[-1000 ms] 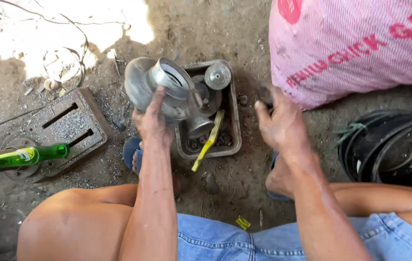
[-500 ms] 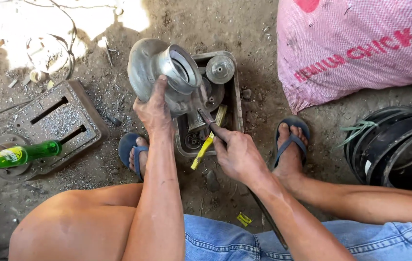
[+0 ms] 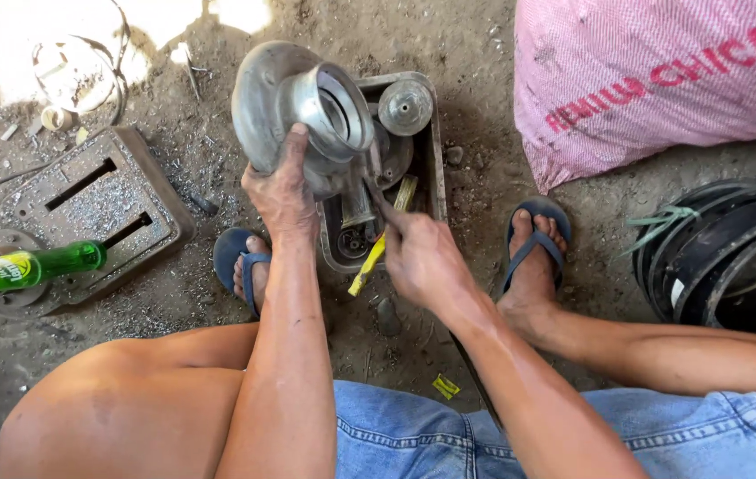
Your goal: Repairing a metal mechanical component by prying and adjusting internal parts with a metal rod
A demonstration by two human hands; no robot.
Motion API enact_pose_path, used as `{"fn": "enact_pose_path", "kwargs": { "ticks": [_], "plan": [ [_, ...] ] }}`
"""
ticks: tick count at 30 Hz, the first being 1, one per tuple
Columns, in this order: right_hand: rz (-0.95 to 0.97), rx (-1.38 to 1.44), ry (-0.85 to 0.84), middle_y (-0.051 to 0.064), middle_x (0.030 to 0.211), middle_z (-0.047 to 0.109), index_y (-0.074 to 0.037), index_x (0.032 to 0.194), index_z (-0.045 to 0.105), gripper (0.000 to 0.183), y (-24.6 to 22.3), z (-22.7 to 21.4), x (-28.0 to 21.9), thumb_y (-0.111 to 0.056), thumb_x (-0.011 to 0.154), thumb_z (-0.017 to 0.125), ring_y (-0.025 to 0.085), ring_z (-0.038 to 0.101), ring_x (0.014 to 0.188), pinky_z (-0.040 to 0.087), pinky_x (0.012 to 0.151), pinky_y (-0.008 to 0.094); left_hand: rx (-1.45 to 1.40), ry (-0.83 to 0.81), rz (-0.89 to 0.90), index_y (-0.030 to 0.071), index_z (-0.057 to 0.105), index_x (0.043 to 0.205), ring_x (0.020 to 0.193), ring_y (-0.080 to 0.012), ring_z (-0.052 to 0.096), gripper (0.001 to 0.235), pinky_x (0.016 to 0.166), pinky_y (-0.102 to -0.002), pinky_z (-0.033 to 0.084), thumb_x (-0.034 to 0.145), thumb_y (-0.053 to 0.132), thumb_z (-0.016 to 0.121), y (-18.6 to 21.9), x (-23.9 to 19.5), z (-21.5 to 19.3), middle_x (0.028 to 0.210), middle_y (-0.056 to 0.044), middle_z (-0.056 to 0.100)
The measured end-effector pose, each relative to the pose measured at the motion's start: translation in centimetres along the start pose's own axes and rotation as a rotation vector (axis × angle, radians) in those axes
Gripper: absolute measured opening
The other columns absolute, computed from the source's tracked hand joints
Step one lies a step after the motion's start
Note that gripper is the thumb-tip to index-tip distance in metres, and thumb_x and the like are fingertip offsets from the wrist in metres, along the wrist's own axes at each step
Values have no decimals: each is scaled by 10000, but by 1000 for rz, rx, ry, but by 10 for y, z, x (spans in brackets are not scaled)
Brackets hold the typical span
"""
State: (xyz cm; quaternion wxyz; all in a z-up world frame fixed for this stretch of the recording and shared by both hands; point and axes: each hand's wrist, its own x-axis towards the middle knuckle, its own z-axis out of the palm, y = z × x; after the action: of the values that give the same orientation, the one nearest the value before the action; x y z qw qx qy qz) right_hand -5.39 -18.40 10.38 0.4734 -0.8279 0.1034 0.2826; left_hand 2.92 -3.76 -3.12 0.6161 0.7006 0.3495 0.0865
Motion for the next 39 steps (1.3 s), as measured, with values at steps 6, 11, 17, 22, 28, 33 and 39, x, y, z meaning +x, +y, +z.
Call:
{"fn": "enact_pose_path", "kwargs": {
  "ticks": [6,11,17,22,28,33,39],
  "plan": [
    [-64,46,-15,409,1230,624,136,1349,578,429,30,18,17,9,954,469,525,619,1188,503,1019,621,80,-6,18,95,746,1098,1089,-351,716,651,937,-491,524,647,535,909,2,-2,-4,1016,-184,758],
    [-73,-43,30,378,1129,672,96,1314,617,418,51,32,33,-4,933,479,511,655,1107,531,954,603,128,-81,88,95,745,1124,1072,-325,712,622,958,-491,518,707,532,894,-3,-5,-11,1036,-187,745],
    [-130,-100,30,396,1005,702,90,1336,617,454,26,23,7,23,920,449,442,755,836,629,770,528,90,-105,118,60,712,1168,1068,-375,687,686,992,-512,516,713,540,894,3,4,-4,1053,-224,723],
    [-216,-69,130,335,1001,730,56,1244,692,375,55,37,35,-45,922,529,478,716,987,597,837,564,151,-133,133,81,728,1129,1075,-332,716,679,932,-498,506,676,555,905,13,15,-2,1010,-186,738],
    [-278,-144,69,373,889,718,142,1292,618,380,41,30,22,31,959,471,423,765,767,632,622,475,84,-167,125,135,775,931,892,-199,717,442,868,-357,535,642,439,917,21,14,-2,852,-94,743],
    [-328,11,36,350,790,705,134,1268,642,361,52,39,18,33,966,472,275,685,514,598,455,376,53,-241,177,94,751,992,914,-285,708,481,898,-454,527,689,418,934,27,12,-3,904,-137,739],
    [-134,25,78,376,1072,703,129,1330,597,403,39,31,22,8,963,480,365,788,788,643,618,417,95,-261,208,61,749,1023,930,-334,715,484,897,-491,526,740,423,902,25,11,-7,942,-187,735]
  ]
}}
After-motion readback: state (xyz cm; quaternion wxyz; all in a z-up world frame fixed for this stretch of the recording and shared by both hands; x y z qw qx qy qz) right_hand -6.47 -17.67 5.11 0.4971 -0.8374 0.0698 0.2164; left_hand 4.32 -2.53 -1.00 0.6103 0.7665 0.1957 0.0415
